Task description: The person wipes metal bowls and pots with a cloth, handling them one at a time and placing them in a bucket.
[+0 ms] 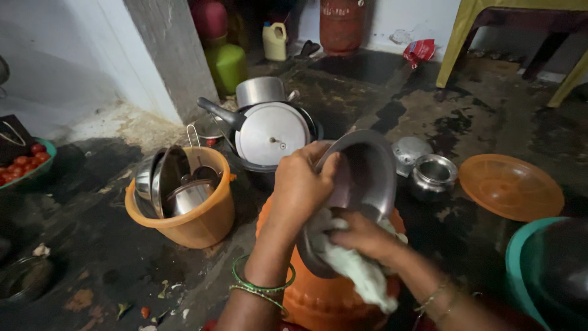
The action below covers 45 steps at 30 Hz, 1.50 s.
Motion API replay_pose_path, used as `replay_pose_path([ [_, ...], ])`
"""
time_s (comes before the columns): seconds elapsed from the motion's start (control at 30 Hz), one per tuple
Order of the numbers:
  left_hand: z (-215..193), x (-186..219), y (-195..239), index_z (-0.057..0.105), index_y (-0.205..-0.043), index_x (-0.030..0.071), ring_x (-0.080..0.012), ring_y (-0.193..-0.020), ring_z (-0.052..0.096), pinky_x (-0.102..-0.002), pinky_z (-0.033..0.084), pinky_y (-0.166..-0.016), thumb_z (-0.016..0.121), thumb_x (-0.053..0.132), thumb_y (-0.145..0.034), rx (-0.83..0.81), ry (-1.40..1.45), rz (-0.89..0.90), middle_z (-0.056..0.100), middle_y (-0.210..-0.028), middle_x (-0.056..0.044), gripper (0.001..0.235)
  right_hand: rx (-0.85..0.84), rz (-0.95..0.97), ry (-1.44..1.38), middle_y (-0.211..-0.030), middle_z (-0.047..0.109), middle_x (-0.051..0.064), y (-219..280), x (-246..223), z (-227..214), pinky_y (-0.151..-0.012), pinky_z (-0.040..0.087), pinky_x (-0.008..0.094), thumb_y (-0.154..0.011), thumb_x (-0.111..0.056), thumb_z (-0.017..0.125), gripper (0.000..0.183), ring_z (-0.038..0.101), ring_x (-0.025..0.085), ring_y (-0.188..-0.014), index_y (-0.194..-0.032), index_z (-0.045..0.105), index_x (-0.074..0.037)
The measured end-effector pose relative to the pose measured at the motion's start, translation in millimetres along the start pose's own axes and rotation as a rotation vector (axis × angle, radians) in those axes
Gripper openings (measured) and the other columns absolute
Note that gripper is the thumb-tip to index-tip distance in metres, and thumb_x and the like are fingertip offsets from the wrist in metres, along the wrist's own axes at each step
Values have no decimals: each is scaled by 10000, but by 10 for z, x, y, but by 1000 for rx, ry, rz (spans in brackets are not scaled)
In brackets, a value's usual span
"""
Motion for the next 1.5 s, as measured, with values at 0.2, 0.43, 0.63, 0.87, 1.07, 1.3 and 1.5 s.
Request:
replay_pose_path([
  [0.2, -22, -30, 13, 774, -1053, 83, -362, -854, 749, -397, 575, -783, 708, 236, -886, -7, -54, -39, 753, -918, -203, 235, 106, 423, -216, -957, 792, 133, 382, 568, -342, -763, 598, 321, -821, -115, 669, 342, 741, 203, -860, -1134, 735, 7],
  [0.43, -33, 83, 20, 768, -1036, 34, -377, -841, 742, -404, 572, -764, 706, 219, -887, 41, -51, 34, 750, -932, -213, 245, 477, 245, -1112, -1141, 727, 109, 294, 201, -577, -885, 588, 371, -964, -232, 538, 367, 707, 217, -1014, -1256, 637, -32],
  [0.63, 14, -57, 22, 761, -1038, 26, -332, -873, 778, -365, 591, -798, 695, 225, -896, 8, -8, -39, 760, -944, -205, 253, 402, 83, -849, -1215, 676, 93, -1, -219, -310, -901, 562, 429, -854, -78, 589, 519, 669, 239, -1036, -1373, 567, -100],
  [0.87, -11, -118, 30, 750, -1056, 2, -363, -958, 752, -384, 575, -835, 712, 209, -883, 16, 16, -17, 746, -1032, -234, 273, 209, -365, 372, -1234, 593, 214, 69, -787, 214, -981, 469, 456, -682, -17, 810, 492, 571, 394, -1126, -1158, 687, -17],
  [1.07, 22, -95, 44, 752, -1071, 9, -368, -1087, 728, -385, 555, -938, 719, 209, -891, 39, -19, 45, 733, -1109, -254, 271, 465, -125, 560, -1206, 624, 216, 60, -354, -122, -947, 468, 476, -690, -65, 806, 437, 574, 416, -1121, -1114, 711, -25],
  [1.3, 16, -88, 65, 751, -1082, 7, -372, -1131, 707, -389, 539, -956, 716, 199, -892, 25, -24, 45, 730, -1122, -259, 272, 385, -218, -101, -998, 741, 158, -466, -359, -151, -799, 575, 337, -872, -93, 665, 226, 714, 199, -920, -1079, 641, -7],
  [1.5, -24, -79, 36, 746, -1079, 39, -330, -1043, 757, -363, 571, -894, 683, 211, -889, -19, 32, -107, 758, -1063, -217, 263, 800, 177, -529, -968, 710, 66, -421, 154, -654, -743, 525, 319, -952, -256, 652, 240, 650, 165, -854, -1081, 681, -56],
])
Point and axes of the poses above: each hand's wrist, its own y-axis away from the middle knuckle, its own z-axis out of the palm, x = y × z, the point moved 9 cm from there along -y, towards the middle knuckle
